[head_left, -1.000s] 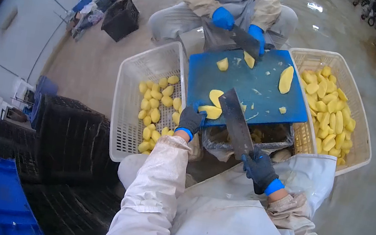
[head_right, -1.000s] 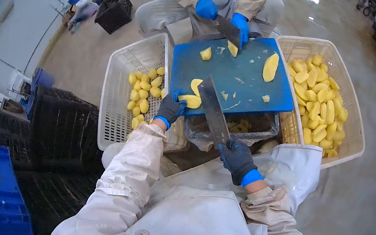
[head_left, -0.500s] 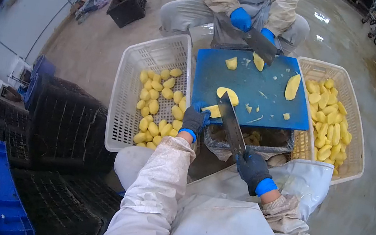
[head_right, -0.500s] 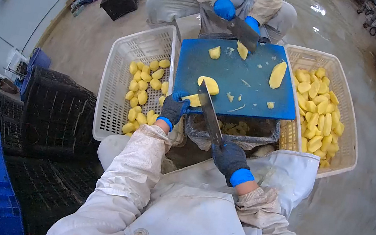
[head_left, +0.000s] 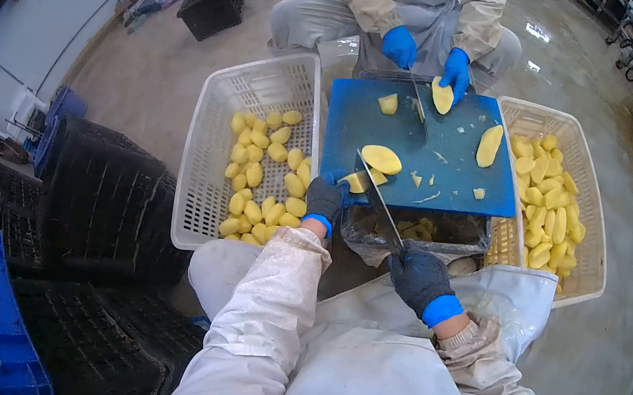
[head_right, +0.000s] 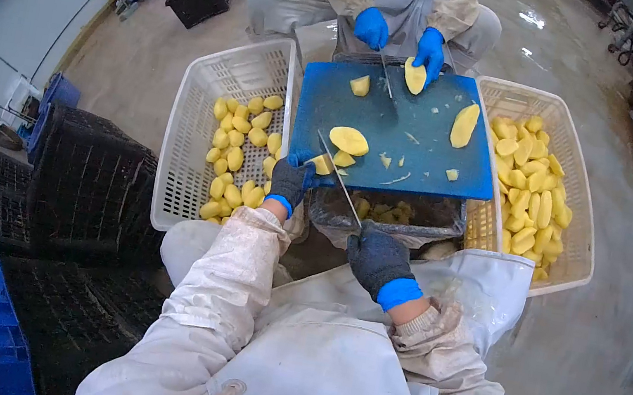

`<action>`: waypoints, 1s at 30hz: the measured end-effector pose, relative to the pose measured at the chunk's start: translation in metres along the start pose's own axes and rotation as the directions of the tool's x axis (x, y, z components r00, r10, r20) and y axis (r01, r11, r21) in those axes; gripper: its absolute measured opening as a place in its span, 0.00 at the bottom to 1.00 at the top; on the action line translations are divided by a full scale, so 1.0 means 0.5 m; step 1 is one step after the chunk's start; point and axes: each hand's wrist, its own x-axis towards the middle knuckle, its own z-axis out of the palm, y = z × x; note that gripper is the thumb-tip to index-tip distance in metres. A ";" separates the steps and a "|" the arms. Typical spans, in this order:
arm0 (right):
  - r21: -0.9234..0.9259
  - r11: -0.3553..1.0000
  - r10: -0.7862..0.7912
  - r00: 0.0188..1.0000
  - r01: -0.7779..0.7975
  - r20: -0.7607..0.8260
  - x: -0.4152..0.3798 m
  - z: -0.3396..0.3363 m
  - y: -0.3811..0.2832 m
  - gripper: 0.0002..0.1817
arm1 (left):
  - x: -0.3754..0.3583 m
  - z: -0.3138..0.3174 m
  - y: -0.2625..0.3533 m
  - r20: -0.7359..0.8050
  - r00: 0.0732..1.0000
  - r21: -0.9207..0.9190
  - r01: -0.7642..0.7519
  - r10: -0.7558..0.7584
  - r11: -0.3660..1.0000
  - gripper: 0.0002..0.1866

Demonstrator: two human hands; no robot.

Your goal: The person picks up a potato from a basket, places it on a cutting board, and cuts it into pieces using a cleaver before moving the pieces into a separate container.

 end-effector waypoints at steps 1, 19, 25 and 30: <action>-0.001 1.000 0.001 1.000 -0.001 -0.001 0.005 0.006 0.003 0.18 | -0.021 -0.002 0.048 0.008 0.997 -0.183 0.080 -0.079 0.980 0.11; 0.756 0.599 0.299 0.949 -0.265 0.096 -0.122 0.065 0.115 0.13 | -0.085 -0.050 0.078 0.224 0.973 -0.695 0.126 0.046 0.708 0.18; 0.934 0.275 0.368 0.922 -0.227 0.116 -0.109 0.086 0.140 0.09 | -0.030 0.026 0.196 0.256 0.954 -0.719 0.082 0.153 0.690 0.16; 0.960 0.196 0.407 0.907 -0.202 0.108 -0.106 0.083 0.138 0.08 | -0.003 0.087 0.291 0.372 0.913 -0.774 0.206 0.168 0.599 0.16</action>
